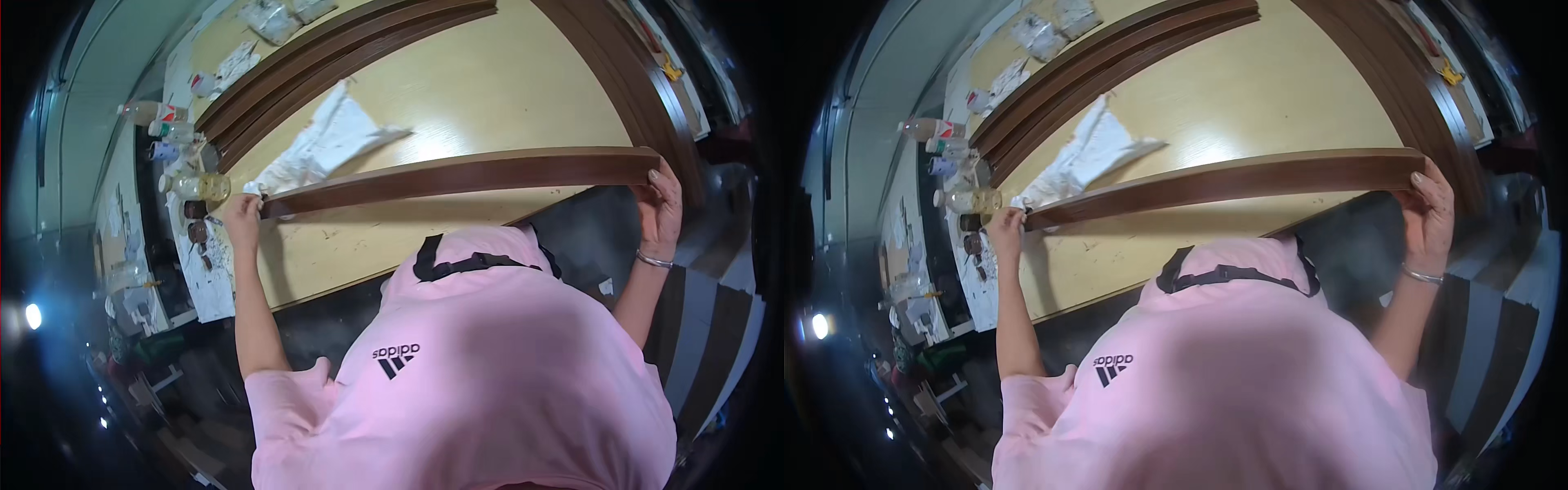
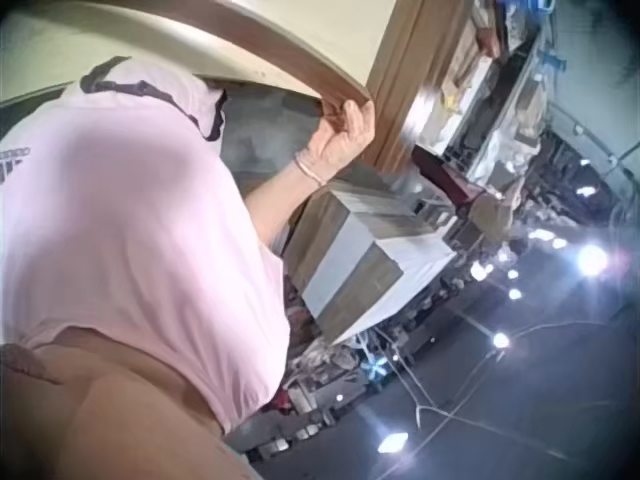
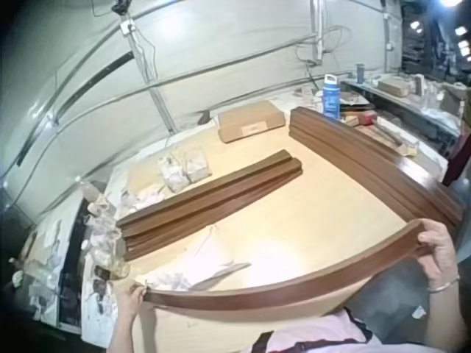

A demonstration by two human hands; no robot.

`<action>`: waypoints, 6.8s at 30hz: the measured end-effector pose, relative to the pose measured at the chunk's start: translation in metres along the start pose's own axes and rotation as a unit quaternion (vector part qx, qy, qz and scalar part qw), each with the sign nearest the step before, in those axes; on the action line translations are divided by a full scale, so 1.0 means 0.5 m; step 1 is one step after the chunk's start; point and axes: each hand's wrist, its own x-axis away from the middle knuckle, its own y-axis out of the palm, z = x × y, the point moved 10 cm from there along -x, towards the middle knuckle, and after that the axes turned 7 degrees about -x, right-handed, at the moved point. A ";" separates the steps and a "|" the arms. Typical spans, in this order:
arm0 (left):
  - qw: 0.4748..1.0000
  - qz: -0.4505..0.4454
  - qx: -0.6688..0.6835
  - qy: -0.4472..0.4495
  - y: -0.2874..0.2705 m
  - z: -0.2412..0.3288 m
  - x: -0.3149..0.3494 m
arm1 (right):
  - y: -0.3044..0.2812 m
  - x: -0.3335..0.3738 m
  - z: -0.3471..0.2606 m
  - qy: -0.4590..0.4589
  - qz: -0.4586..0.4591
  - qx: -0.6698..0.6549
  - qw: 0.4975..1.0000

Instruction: The person cleans and finishes wooden boards by wiping them with a cloth, applying liquid from a bottle to the cloth, and scraping the edges with a metal blade.

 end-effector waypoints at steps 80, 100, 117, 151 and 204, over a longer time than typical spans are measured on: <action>0.908 0.001 -0.157 0.387 0.124 0.573 0.139 | -0.007 -0.020 0.078 0.078 0.028 -0.013 0.997; 0.941 0.128 -0.054 0.307 0.117 0.401 0.151 | -0.023 0.043 0.054 0.108 0.101 0.040 0.988; 0.968 0.197 -0.069 0.141 -0.030 0.133 0.088 | -0.074 0.029 0.060 0.116 0.116 0.093 0.982; 0.943 -0.155 -0.105 0.276 0.191 0.483 0.065 | 0.031 0.017 -0.023 0.027 0.105 0.076 0.991; 0.909 0.312 -0.093 -0.261 -0.257 -0.317 0.284 | -0.061 -0.160 -0.085 -0.113 0.131 -0.171 0.970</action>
